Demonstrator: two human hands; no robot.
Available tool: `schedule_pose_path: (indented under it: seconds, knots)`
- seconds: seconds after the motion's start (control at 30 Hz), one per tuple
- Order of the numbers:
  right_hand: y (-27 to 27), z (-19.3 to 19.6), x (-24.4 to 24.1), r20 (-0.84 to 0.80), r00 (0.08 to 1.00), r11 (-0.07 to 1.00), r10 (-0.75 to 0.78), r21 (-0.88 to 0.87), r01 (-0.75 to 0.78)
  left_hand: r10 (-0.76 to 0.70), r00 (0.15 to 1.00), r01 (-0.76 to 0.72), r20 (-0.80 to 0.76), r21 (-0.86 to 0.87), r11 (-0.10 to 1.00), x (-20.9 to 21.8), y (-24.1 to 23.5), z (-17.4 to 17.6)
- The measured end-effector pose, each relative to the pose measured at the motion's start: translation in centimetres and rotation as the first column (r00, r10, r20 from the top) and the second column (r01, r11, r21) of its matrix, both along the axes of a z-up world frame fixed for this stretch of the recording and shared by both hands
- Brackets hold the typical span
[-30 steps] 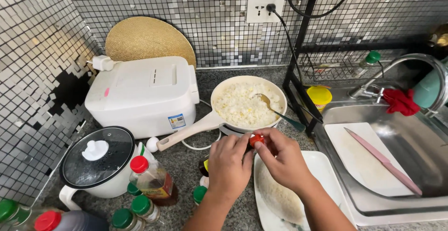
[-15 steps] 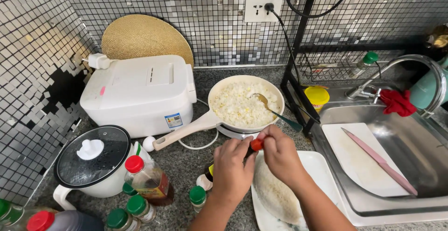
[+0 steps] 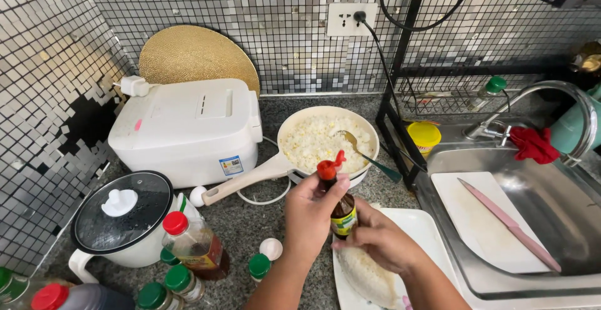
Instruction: Seasoning and stirring cooked rice in a pan on a portable stove.
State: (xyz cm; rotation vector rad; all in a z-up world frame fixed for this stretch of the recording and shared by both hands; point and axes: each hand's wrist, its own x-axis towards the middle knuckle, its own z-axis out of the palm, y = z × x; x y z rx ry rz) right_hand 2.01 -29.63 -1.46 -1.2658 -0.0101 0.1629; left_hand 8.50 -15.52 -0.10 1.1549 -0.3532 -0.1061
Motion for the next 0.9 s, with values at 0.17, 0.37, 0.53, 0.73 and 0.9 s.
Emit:
schedule_pose_path:
  seconds: [0.17,0.37,0.53,0.73,0.9]
  knots:
    - [-0.6,-3.9,0.9,0.062,0.989,0.9,-0.132,0.426,0.093,-0.022,0.99,-0.019,-0.141,-0.28,0.96,0.3,-1.0,3.3]
    - [-0.7,-3.7,3.2,0.121,0.9,0.625,-0.418,0.758,0.188,-0.114,0.97,0.018,-0.214,-0.407,0.913,2.0,-3.0,1.8]
    - [-3.5,0.0,6.2,0.123,0.82,0.626,-0.559,0.711,0.32,-0.096,0.993,0.096,-0.064,-0.009,0.995,4.8,-2.2,-2.3]
    - [-7.5,1.8,10.2,-0.016,0.807,0.583,-0.59,0.684,0.44,0.112,0.802,-0.57,0.587,0.693,0.441,7.3,1.1,-3.0]
    - [-8.7,0.5,13.1,-0.062,0.707,0.566,-0.705,0.551,0.613,0.036,0.827,-0.557,0.561,0.81,0.184,9.5,1.4,-4.3]
